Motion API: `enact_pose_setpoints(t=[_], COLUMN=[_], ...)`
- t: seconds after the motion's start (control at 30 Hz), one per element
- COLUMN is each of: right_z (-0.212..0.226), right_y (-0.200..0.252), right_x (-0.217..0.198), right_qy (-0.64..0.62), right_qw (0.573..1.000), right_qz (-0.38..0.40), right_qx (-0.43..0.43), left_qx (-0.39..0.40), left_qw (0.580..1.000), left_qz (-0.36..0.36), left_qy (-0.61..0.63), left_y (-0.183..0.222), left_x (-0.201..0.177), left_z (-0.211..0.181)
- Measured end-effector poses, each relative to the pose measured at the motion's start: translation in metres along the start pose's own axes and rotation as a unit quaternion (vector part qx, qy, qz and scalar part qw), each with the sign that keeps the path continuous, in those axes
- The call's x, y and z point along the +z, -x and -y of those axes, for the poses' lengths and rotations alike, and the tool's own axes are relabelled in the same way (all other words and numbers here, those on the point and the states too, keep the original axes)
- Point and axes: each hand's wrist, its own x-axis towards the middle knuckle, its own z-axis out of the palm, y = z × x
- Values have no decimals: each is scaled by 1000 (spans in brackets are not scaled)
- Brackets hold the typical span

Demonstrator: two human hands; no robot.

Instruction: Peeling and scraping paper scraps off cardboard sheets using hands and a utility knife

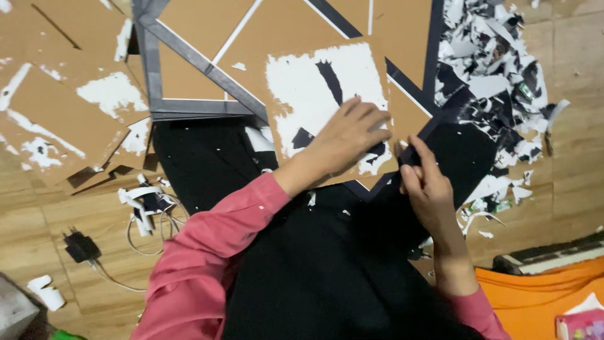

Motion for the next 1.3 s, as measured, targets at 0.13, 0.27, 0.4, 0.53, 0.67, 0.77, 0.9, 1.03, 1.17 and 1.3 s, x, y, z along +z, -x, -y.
enact_pose_setpoints(t=[0.13,0.27,0.4,0.53,0.67,0.77,0.9,1.03,1.17,1.3], right_z=[-17,-28,-21,-20,-26,-21,-19,-26,-25,-38], right_y=[4,0,3,1,2,3,3,2,4,1], right_x=[10,19,18,18,23,21,20,23,23,26], right_qy=[-164,-202,-232,-236,-274,-274,-245,-229,-224,-220], right_qw=[983,975,968,965,955,955,962,967,966,967], right_qz=[-72,-93,-98,-106,-105,-105,-108,-102,-111,-107], right_qx=[-27,-10,-10,-31,-38,-46,-43,-53,-60,-76], left_qx=[118,139,152,106,98,135,182,189,199,211], left_qw=[979,980,975,993,995,990,978,966,957,953], left_qz=[-114,-61,-75,-42,-21,-23,-81,-102,-131,-147], left_qy=[-117,-129,-145,-39,14,-17,-58,-144,-166,-160], left_y=[-10,-14,-11,-15,-14,-7,-4,-5,-12,-12], left_x=[4,9,2,7,-2,4,8,7,12,12], left_z=[3,7,6,11,7,8,8,3,2,1])
